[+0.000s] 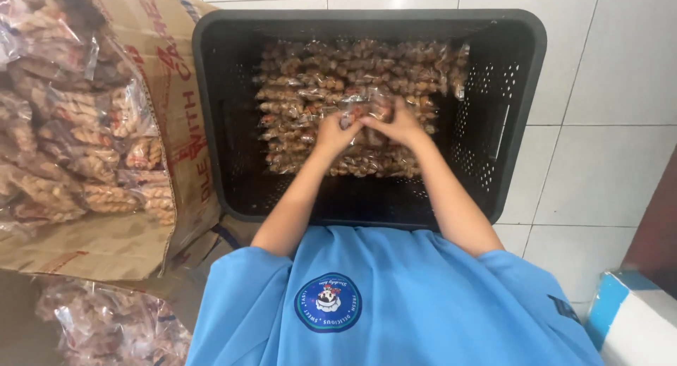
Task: The person repeatedly picks up small plastic bags of snacks from a cardboard box and places them into a black plastic basket. The person arranges the bags in the basket as they fill it.
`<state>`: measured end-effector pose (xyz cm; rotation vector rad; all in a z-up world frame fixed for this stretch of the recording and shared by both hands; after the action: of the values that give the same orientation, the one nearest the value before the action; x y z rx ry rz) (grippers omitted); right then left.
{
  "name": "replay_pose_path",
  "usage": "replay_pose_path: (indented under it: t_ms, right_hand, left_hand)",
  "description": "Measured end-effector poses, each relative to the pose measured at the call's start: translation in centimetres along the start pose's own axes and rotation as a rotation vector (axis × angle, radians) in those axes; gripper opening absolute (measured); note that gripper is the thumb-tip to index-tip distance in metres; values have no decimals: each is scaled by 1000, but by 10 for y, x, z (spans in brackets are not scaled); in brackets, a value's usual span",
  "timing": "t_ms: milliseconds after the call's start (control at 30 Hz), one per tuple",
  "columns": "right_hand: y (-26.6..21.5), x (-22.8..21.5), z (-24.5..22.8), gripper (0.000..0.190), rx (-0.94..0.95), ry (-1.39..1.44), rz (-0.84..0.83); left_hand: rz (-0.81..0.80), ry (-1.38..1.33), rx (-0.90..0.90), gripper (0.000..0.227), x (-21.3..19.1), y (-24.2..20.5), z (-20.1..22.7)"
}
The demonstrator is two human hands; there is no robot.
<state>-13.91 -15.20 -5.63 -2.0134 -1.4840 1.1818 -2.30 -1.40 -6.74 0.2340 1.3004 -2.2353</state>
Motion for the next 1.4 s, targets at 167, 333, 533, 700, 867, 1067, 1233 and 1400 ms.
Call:
replay_pose_path:
  t_ms: [167,333,533,700,867,1067,1233,1400]
  right_hand:
    - [-31,-13,22,82,-183,232,92]
    - [-56,0,-9,76,-253,394,172]
    - [-68,-19,-2,97,5,336,260]
    - [-72,-24,0,89,29,344,273]
    - [-68,-11,18,72,-174,525,327]
    - [-96,-50,-5,88,-256,312,517]
    - [-123,-93,7,80,-219,-263,849]
    - [-84,-77,32,80,-53,-361,726]
  left_hand:
    - [201,-66,81,44,10,-4,-7]
    - [-132,-245,-9,62,14,-77,75]
    - [-288,-491,-166,58,46,-65,45]
    - [252,-99,358,43,9,-59,63]
    - [-191,-425,-29,79,42,-60,60]
    - [-100,-403,219,39,90,-36,59]
    - [63,128,616,48,165,35,9]
    - [-50,1192,957,40,164,-2,67]
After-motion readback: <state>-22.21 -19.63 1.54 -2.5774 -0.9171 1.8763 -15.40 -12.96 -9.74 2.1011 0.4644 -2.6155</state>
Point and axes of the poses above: each hand's wrist, its own y-axis towards the middle knuckle, its own x-axis out of the palm, z = x × y, the point moved 4 cm from there along y, towards the middle knuckle, and after that the axes turned 8 degrees about -x, right-handed, at the moved point
